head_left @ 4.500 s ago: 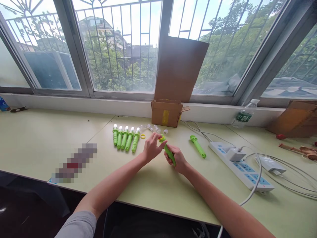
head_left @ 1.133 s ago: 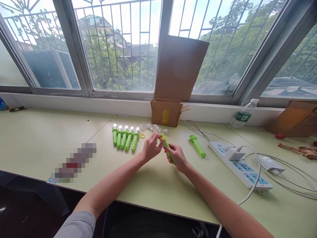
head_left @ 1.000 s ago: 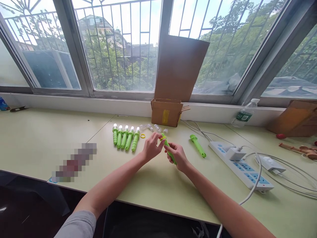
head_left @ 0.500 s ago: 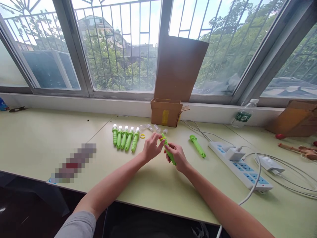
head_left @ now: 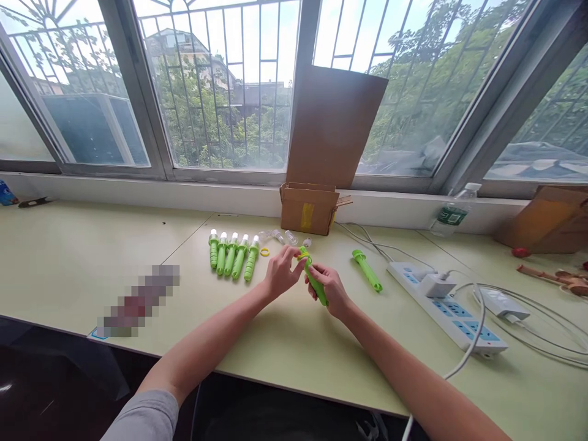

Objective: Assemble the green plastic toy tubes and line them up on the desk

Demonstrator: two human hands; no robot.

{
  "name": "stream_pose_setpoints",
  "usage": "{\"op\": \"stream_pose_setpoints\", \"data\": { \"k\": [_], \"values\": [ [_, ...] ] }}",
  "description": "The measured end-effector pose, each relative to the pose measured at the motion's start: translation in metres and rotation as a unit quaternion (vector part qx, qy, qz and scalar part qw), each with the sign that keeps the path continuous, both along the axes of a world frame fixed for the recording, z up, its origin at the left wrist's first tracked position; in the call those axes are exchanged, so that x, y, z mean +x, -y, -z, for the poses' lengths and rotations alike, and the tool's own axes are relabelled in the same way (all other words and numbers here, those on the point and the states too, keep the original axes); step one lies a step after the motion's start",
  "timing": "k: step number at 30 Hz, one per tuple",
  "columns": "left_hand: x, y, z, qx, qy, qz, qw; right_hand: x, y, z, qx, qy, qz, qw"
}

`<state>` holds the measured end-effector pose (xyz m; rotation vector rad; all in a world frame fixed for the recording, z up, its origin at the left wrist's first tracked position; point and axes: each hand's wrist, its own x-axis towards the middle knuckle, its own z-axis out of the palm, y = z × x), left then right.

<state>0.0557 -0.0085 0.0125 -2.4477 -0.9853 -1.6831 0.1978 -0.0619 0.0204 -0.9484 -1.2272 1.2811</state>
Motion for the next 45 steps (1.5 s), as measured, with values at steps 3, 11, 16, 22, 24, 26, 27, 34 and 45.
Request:
{"op": "stream_pose_setpoints", "data": {
  "k": [3, 11, 16, 22, 24, 26, 27, 34, 45],
  "values": [
    [0.0000, -0.0003, 0.0001, -0.001, 0.000, -0.001, 1.000, 0.0015, -0.0006, -0.0007, 0.003, 0.006, -0.007, 1.000],
    [-0.0024, -0.0021, 0.0050, 0.021, -0.011, -0.010, 1.000, 0.0021, -0.0024, 0.0052, 0.055, 0.152, 0.044, 0.986],
    [-0.0026, -0.0008, 0.0048, 0.047, -0.026, -0.019, 0.998, 0.0003, -0.0017, 0.0074, 0.085, 0.228, 0.101, 0.965],
    [0.0004, 0.0029, 0.0009, 0.058, -0.029, -0.028, 0.998, 0.0027, -0.0036, 0.0069, 0.039, 0.126, 0.074, 0.989],
    [0.0008, 0.0034, 0.0002, 0.055, -0.029, -0.030, 0.998, 0.0019, -0.0033, 0.0064, 0.013, 0.087, 0.060, 0.994],
    [0.0008, 0.0035, -0.0004, 0.049, -0.025, -0.030, 0.998, 0.0007, -0.0025, 0.0055, -0.009, 0.053, 0.040, 0.998],
    [0.0008, 0.0035, -0.0007, 0.046, -0.021, -0.029, 0.998, 0.0002, -0.0021, 0.0050, -0.020, 0.037, 0.030, 0.999],
    [0.0011, 0.0032, -0.0015, 0.033, -0.005, -0.024, 0.999, 0.0014, -0.0015, 0.0035, -0.073, -0.018, -0.015, 0.997],
    [0.0018, 0.0049, -0.0013, 0.014, 0.011, -0.009, 1.000, 0.0026, -0.0024, 0.0023, -0.122, -0.051, -0.044, 0.990]
  ]
}}
